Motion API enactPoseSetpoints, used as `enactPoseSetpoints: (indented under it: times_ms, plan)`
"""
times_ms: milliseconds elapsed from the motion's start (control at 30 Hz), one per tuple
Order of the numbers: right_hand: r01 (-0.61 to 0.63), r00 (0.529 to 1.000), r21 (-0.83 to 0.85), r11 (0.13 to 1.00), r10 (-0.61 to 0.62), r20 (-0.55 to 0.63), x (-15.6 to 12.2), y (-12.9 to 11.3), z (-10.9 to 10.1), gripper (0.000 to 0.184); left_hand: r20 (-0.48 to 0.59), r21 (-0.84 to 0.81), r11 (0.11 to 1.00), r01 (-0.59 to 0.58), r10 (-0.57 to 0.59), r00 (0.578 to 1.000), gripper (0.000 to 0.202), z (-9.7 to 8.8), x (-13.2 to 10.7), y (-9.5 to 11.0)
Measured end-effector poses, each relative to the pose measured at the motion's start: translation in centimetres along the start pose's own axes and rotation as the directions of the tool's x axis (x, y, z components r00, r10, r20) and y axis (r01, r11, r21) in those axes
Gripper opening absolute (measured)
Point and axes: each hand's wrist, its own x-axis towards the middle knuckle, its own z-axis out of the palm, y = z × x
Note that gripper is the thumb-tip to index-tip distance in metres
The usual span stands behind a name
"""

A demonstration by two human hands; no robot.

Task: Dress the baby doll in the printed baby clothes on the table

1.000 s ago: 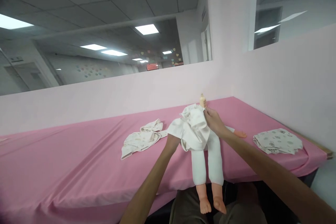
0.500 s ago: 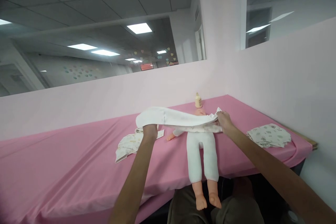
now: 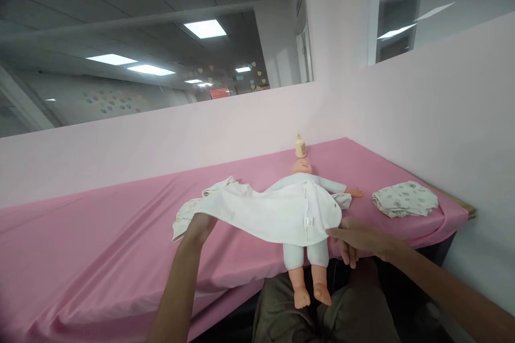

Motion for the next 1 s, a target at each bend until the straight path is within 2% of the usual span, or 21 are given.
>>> enactPoseSetpoints:
  times_ms: [33,100,167,233,300,367,400,500,567,633,667,733,867,933,1000]
  plan:
    - [0.019,1.0,-0.096,0.995,-0.017,0.015,-0.4,-0.4,-0.1,0.033,0.069,0.089,0.994,0.071,-0.078,0.995,0.042,-1.0,-0.9,0.0]
    - [0.112,0.987,-0.289,0.951,-0.14,-0.076,-0.5,-1.6,-0.3,0.035,0.126,0.276,0.947,0.165,-0.206,0.97,0.04,-3.5,-2.7,0.1]
    - [0.162,0.922,-0.489,0.857,-0.307,-0.234,0.1,-3.4,-0.3,0.034,0.127,0.435,0.876,0.208,-0.289,0.949,0.036,-6.0,-4.1,0.3]
    - [0.076,0.829,-0.642,0.763,-0.406,-0.384,1.6,-5.4,-0.2,0.029,0.053,0.532,0.821,0.21,-0.28,0.959,0.037,-7.9,-4.7,0.6]
    - [0.006,0.759,-0.72,0.694,-0.472,-0.449,3.8,-7.2,0.0,0.023,-0.069,0.583,0.796,0.16,-0.148,0.987,0.037,-8.4,-4.3,0.6]
    - [-0.03,0.732,-0.779,0.626,-0.517,-0.444,6.4,-8.5,-0.1,0.024,-0.129,0.615,0.785,0.072,0.01,0.992,0.035,-7.3,-3.1,0.3]
    - [-0.066,0.742,-0.788,0.612,-0.498,-0.449,7.7,-9.0,-0.2,0.026,-0.091,0.627,0.778,0.033,0.031,0.995,0.035,-6.2,-2.2,-0.1]
    - [-0.06,0.832,-0.737,0.673,-0.375,-0.409,11.0,-9.6,-1.1,0.023,0.16,0.686,0.72,-0.1,-0.015,0.987,0.034,-1.5,0.8,-1.7]
    - [-0.004,0.877,-0.701,0.713,-0.335,-0.345,12.1,-9.9,-1.7,0.015,0.328,0.721,0.664,-0.198,-0.075,0.942,0.034,1.8,2.4,-2.9]
    - [0.051,0.885,-0.698,0.714,-0.356,-0.3,12.2,-10.3,-2.2,0.011,0.46,0.741,0.63,-0.233,-0.223,0.859,0.04,4.5,3.6,-4.0]
    - [0.076,0.877,-0.698,0.713,-0.38,-0.293,11.9,-10.6,-2.4,0.012,0.495,0.746,0.621,-0.241,-0.276,0.824,0.043,5.6,3.9,-4.5]
    - [0.142,0.834,-0.68,0.72,-0.457,-0.309,10.8,-11.4,-2.7,0.014,0.547,0.741,0.623,-0.252,-0.342,0.764,0.044,7.1,4.1,-5.1]
    - [0.293,0.683,-0.634,0.716,-0.62,-0.385,8.3,-13.2,-3.4,0.014,0.63,0.705,0.674,-0.22,-0.452,0.631,0.026,8.1,3.7,-5.2]
    - [0.331,0.646,-0.623,0.708,-0.652,-0.398,7.6,-13.7,-3.9,0.014,0.634,0.697,0.686,-0.211,-0.451,0.628,0.025,8.0,3.6,-4.7]
    - [0.361,0.647,-0.575,0.735,-0.641,-0.413,7.1,-13.7,-4.3,0.013,0.616,0.684,0.689,-0.24,-0.369,0.696,0.028,7.7,3.7,-3.7]
